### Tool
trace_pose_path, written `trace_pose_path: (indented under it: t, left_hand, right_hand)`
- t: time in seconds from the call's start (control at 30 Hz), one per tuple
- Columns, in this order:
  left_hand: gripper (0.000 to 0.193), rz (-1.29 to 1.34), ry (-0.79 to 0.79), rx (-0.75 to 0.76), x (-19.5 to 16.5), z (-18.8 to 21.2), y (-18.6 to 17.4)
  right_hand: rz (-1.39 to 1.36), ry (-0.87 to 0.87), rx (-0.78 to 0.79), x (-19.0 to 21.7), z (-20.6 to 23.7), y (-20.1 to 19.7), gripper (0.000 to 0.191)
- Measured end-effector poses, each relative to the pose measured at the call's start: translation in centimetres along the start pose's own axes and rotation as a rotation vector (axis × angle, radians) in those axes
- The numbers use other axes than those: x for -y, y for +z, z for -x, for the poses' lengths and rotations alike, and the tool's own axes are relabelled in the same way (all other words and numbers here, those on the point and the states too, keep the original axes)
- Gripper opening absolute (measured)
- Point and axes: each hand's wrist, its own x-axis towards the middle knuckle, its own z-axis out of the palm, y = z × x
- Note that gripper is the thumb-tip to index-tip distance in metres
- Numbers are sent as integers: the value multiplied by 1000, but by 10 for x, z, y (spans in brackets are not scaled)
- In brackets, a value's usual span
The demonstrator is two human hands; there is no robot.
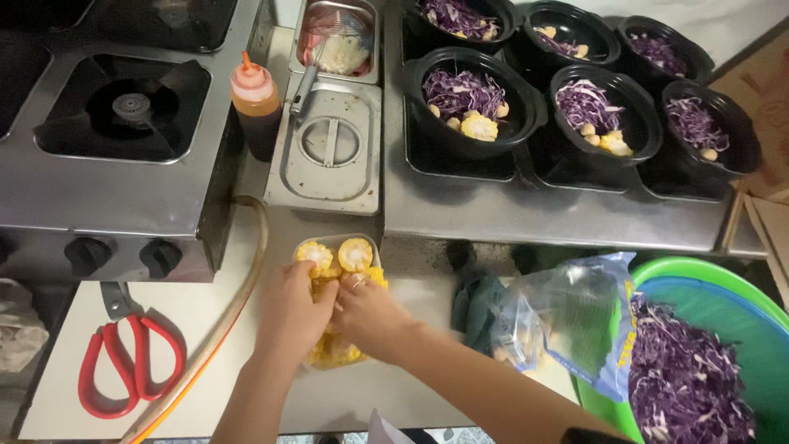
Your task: The person assembles individual food portions by placing shredded purple cabbage, corn pieces, and enoki mushrooms into multiple black bowls arranged on a stainless steel counter. The person uses their hands to distribute the ingredients evenly across the bowls.
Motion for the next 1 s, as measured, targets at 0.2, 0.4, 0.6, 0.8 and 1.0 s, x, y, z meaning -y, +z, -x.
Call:
trace_pose_path:
  t: [0.2, 0.4, 0.6, 0.8, 1.0]
  left_hand:
    - [49, -8, -106, 135, -5, -5, -5]
    - [54, -24, -76, 173, -17, -12, -17]
    - [51, 129, 50, 126, -33, -10, -20]
    - [52, 16, 127, 144, -70, -12, -15]
    - [50, 92, 332, 131, -116, 19, 21]
  right_hand:
    - [-81, 71, 89, 1, -6, -4, 33]
    - [-296, 119, -289, 3, 7, -28, 50]
    - [-413, 249, -405, 10, 27, -53, 45]
    - [-502, 569, -458, -1, 70, -73, 36]
    - [-499, 681, -820, -25, 170, -85, 34]
